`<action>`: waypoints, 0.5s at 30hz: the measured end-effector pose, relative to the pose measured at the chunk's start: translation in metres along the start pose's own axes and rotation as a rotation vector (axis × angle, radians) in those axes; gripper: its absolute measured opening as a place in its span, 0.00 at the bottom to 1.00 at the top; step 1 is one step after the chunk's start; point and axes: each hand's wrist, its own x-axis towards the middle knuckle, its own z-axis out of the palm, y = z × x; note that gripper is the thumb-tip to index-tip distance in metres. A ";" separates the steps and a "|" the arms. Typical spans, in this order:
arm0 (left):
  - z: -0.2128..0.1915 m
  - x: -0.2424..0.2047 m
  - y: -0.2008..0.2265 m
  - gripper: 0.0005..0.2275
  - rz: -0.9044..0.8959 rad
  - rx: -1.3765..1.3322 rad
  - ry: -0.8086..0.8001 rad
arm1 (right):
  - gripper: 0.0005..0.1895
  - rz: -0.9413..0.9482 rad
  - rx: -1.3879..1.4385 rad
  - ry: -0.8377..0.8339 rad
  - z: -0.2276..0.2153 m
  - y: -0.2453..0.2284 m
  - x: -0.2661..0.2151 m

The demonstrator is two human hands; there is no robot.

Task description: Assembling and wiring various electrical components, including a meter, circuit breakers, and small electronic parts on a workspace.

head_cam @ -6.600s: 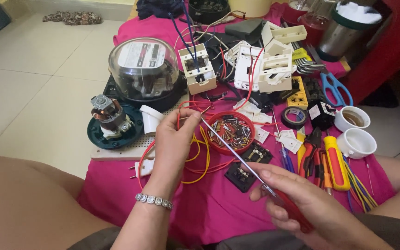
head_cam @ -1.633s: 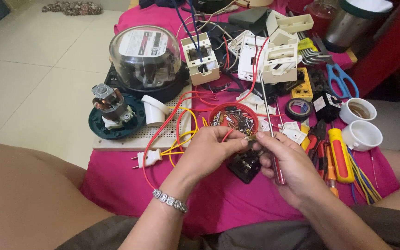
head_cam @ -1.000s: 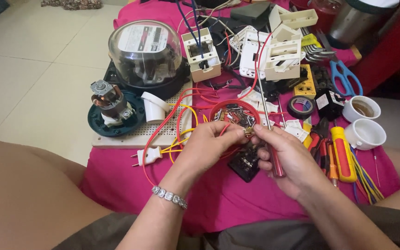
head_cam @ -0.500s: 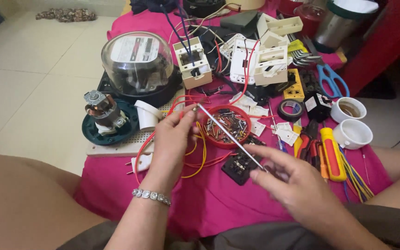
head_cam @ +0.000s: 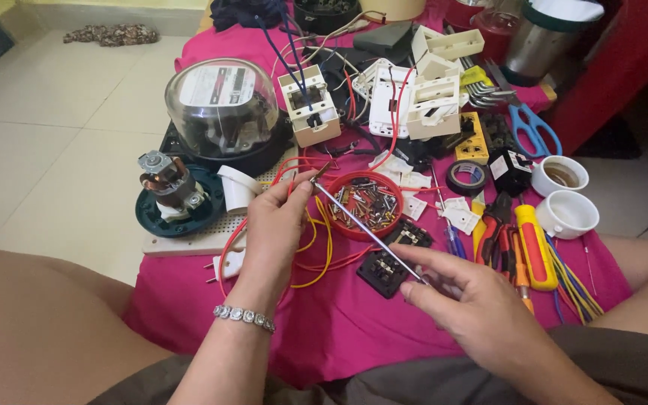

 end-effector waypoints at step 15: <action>-0.009 0.008 0.008 0.11 0.066 0.311 0.118 | 0.27 0.047 0.146 -0.176 -0.004 -0.028 0.021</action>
